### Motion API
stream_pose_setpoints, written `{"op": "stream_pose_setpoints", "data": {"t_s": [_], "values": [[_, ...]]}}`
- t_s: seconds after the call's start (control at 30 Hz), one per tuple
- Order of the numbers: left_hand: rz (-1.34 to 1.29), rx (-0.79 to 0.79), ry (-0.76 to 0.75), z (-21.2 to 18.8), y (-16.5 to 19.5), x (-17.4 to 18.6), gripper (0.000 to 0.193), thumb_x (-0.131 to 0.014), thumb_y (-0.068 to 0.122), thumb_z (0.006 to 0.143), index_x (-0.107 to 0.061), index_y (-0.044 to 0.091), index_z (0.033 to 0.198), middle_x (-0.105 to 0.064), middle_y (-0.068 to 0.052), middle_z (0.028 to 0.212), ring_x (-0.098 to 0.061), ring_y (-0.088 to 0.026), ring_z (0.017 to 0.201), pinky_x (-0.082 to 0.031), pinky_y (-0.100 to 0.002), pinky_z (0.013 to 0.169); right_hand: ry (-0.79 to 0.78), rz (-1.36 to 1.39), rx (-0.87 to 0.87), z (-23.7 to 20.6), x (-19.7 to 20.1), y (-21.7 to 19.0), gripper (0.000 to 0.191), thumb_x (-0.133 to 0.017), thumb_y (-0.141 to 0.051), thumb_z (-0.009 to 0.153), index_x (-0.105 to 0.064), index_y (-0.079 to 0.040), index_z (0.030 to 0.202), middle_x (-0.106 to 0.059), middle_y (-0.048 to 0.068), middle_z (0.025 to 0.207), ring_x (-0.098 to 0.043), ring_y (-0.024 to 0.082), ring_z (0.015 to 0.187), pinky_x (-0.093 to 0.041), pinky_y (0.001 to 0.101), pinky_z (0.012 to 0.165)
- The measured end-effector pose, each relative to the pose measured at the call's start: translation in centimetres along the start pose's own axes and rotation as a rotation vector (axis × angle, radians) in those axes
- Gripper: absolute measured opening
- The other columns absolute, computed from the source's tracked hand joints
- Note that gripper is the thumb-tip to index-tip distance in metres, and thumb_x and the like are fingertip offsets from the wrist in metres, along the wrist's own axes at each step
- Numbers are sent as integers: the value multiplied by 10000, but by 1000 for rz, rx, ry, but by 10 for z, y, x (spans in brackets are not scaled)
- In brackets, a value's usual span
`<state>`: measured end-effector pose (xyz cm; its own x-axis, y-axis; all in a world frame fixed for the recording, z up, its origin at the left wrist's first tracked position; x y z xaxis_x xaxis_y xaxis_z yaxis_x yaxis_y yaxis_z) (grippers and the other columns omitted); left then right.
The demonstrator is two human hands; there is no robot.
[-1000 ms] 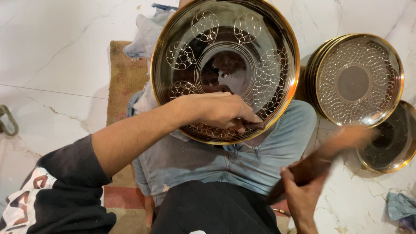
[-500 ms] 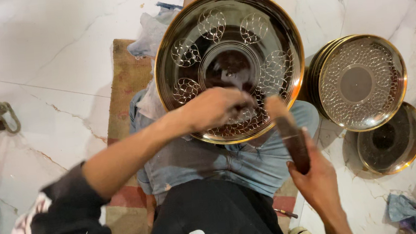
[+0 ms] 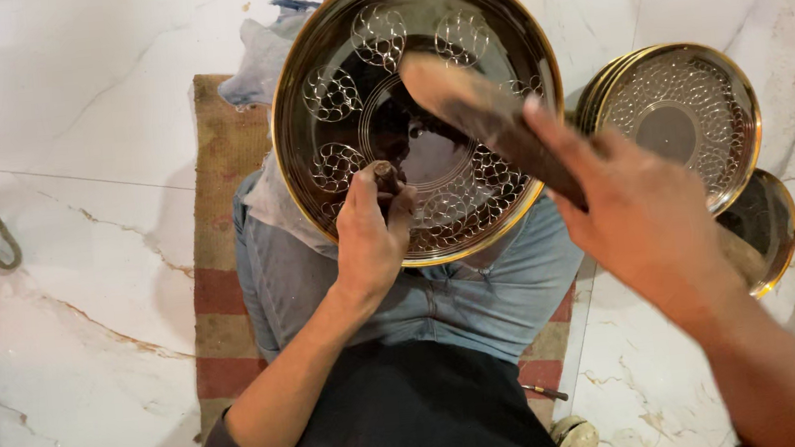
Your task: The person sits on the floor with a decorative brass tray on their lap and hammers a punch along the embossed pattern to shape the design. They reposition the punch around the floral motifs while holding the tray steady, with finished trays stacked nearby.
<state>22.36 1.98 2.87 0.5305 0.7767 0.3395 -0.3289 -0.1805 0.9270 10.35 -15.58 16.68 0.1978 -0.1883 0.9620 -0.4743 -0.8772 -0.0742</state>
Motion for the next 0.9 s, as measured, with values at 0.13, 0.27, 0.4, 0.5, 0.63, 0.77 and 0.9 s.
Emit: {"op": "stream_pose_setpoints", "data": {"t_s": [0.13, 0.27, 0.4, 0.5, 0.63, 0.77, 0.9], "values": [[18, -19, 6, -1, 0, 0, 349, -724, 13, 975, -517, -55, 1248, -646, -185, 1024, -684, -323, 839, -551, -401, 723, 287, 445, 179, 18, 40, -16, 873, -783, -232, 895, -253, -205, 1589, -662, 160, 1165, -721, 354, 927, -610, 472, 754], [47, -30, -10, 1, 2, -1, 361, -729, 33, 964, -526, -32, 1256, -648, -172, 1019, -698, -302, 824, -557, -390, 717, -330, -442, 215, 24, 18, -30, 963, -710, -140, 927, -171, -463, 1657, -705, 83, 1117, -746, 266, 958, -631, 431, 751], [-25, -10, -139, 9, 1, -5, 342, -713, 26, 966, -568, -1, 1274, -643, -160, 998, -708, -277, 811, -569, -378, 700, -211, 20, 124, 31, 35, -39, 941, -708, -151, 864, -205, -359, 1632, -686, 142, 1150, -741, 323, 854, -600, 468, 758], [-60, -18, -249, 15, 0, -8, 365, -691, 11, 952, -588, 10, 1302, -631, -168, 979, -691, -297, 801, -565, -396, 701, -415, -187, -105, 13, 8, -3, 911, -650, -182, 954, -159, -462, 1668, -693, 102, 1090, -758, 284, 850, -610, 424, 757], [54, -197, -375, 23, 5, -18, 366, -729, 30, 915, -605, 33, 1260, -667, -175, 1038, -682, -384, 909, -533, -455, 742, -97, 78, -64, -5, -15, 31, 932, -755, -217, 830, -343, -346, 1656, -728, 149, 1061, -737, 364, 850, -582, 490, 760], [-6, -266, -536, 33, 2, -29, 483, -657, -48, 825, -617, 9, 1303, -656, -185, 1029, -679, -394, 927, -544, -457, 778, -7, 122, -61, -29, -49, 45, 624, -799, -241, 842, -520, -272, 1400, -715, 155, 1032, -703, 409, 938, -555, 527, 809], [28, -365, -699, 38, 5, -40, 496, -666, -54, 794, -649, 5, 1286, -673, -183, 1028, -680, -399, 951, -537, -465, 802, 111, 352, -258, -63, -75, 50, 905, -818, -194, 769, -424, -252, 1581, -690, 207, 1077, -691, 423, 931, -545, 513, 763]]}}
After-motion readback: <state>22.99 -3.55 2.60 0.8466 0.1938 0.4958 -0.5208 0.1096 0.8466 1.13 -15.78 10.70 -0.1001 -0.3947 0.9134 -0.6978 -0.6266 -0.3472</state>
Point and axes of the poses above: each hand's wrist, its own z-axis towards the middle knuckle, its own x-axis out of the back of the hand, y = z × x, the point moved 7 cm from there along z, towards the middle knuckle
